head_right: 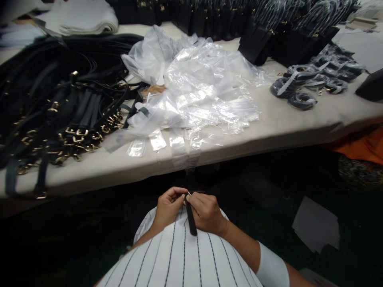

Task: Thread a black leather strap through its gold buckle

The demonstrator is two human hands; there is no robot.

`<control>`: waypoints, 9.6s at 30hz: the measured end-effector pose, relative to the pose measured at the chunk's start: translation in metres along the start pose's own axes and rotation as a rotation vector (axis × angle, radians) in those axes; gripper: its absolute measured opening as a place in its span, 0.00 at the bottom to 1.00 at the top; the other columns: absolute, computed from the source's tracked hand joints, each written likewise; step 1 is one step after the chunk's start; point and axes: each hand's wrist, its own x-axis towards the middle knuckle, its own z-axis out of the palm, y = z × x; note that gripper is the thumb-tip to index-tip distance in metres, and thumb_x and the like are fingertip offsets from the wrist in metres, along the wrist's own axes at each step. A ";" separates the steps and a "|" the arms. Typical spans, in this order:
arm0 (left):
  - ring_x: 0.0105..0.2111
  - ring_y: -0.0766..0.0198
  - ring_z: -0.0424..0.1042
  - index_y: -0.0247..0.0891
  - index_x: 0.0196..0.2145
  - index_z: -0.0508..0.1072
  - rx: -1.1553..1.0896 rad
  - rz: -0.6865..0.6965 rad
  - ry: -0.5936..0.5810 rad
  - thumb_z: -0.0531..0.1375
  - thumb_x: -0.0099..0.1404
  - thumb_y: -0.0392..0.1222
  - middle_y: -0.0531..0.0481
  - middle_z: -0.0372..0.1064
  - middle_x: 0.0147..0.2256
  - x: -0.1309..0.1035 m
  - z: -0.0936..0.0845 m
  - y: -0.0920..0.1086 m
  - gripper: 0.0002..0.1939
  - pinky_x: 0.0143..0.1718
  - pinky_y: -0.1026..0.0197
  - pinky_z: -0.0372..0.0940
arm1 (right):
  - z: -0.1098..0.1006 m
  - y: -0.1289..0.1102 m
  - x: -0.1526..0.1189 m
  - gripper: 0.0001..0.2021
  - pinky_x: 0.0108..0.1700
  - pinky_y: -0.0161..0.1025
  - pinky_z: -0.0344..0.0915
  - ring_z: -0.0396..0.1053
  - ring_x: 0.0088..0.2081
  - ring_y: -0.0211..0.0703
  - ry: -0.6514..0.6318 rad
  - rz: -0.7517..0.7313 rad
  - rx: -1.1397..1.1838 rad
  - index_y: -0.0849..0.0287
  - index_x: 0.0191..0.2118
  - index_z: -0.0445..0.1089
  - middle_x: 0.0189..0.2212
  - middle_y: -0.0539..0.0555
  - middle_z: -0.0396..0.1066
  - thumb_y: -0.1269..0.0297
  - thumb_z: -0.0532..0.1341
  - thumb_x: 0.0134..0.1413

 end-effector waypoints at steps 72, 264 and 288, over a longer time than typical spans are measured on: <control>0.42 0.63 0.69 0.43 0.48 0.64 0.395 0.447 -0.365 0.53 0.67 0.36 0.49 0.67 0.41 0.007 0.000 0.061 0.12 0.45 0.61 0.65 | -0.049 0.011 0.072 0.09 0.22 0.32 0.36 0.41 0.20 0.27 -0.422 0.929 1.321 0.60 0.31 0.61 0.19 0.41 0.49 0.69 0.64 0.44; 0.36 0.62 0.72 0.38 0.35 0.74 0.539 0.081 -0.207 0.57 0.59 0.36 0.51 0.75 0.34 -0.017 -0.016 0.024 0.07 0.40 0.62 0.64 | 0.002 -0.003 0.001 0.03 0.30 0.33 0.57 0.59 0.28 0.36 -0.132 0.831 0.610 0.61 0.28 0.67 0.24 0.47 0.64 0.68 0.62 0.44; 0.33 0.67 0.72 0.36 0.46 0.75 -0.131 -0.141 -0.519 0.65 0.60 0.43 0.47 0.74 0.35 0.011 -0.026 0.025 0.16 0.39 0.65 0.65 | -0.010 0.017 0.005 0.13 0.47 0.41 0.70 0.71 0.41 0.41 0.020 0.459 0.681 0.51 0.50 0.73 0.38 0.53 0.72 0.62 0.59 0.61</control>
